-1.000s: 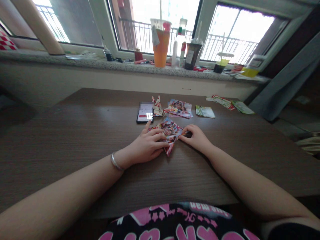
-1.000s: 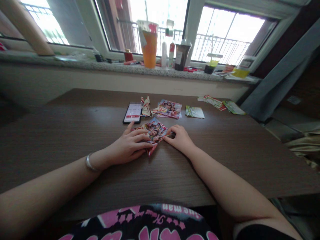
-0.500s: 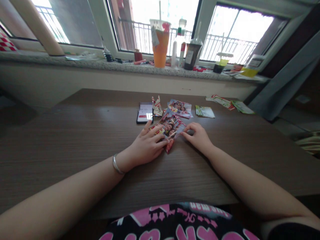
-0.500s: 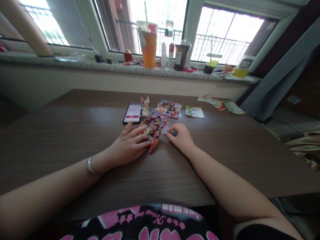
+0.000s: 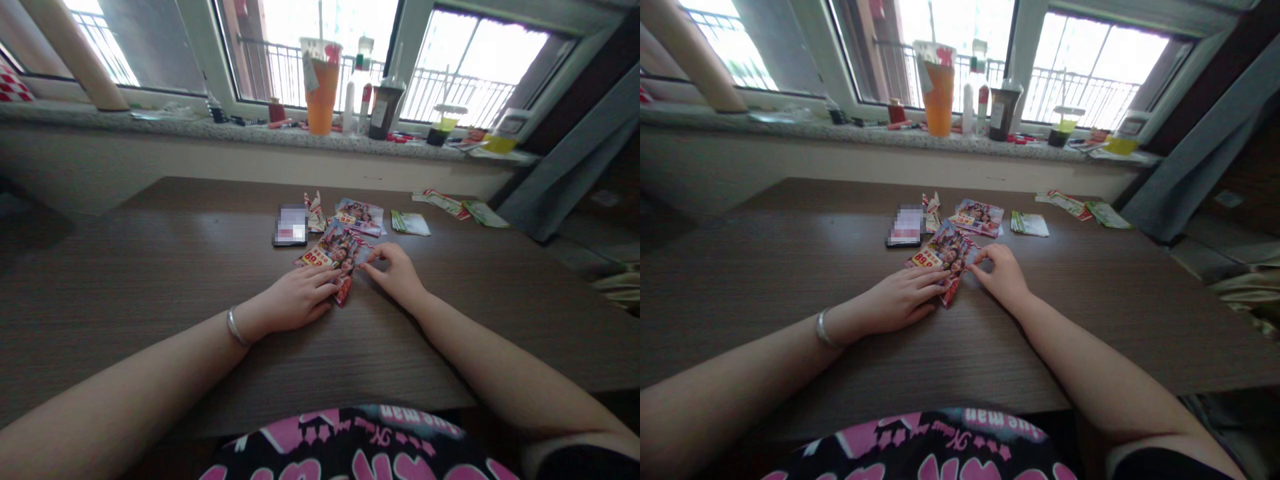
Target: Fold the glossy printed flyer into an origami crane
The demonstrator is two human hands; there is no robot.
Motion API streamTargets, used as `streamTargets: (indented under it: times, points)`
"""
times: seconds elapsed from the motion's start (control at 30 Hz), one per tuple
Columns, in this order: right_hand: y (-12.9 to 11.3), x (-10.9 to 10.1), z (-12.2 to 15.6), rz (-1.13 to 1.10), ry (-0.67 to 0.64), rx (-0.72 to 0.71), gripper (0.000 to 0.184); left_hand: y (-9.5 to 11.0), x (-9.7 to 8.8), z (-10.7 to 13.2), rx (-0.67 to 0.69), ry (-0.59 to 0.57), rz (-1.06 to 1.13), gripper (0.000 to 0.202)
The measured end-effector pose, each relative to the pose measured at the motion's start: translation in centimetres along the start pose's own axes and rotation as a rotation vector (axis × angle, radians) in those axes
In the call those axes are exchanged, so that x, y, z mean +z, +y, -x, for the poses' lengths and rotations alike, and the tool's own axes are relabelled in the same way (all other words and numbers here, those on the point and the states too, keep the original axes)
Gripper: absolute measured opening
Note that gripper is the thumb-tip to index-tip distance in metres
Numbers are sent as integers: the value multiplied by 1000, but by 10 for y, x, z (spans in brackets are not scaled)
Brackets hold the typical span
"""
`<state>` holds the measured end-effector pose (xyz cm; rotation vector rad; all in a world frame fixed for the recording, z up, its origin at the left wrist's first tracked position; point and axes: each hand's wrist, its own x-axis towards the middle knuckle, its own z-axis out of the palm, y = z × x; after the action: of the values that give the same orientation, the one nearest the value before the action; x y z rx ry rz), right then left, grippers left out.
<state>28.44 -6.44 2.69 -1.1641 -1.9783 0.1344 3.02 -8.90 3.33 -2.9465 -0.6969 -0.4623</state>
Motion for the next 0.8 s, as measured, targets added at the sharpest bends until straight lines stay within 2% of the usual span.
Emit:
streamTargets:
  times: [0.23,0.5,0.8]
  points:
    - [-5,5,-2,16,-49,29,19,9,-7,-6,5,-42,-28,34]
    - [-7,5,-3,-28,-46,-66,19,9,0,-4,-33,-36,53,50]
    - [-9,4,-3,-30,-67,-103,17,11,-2,-5,-70,-44,-43,46]
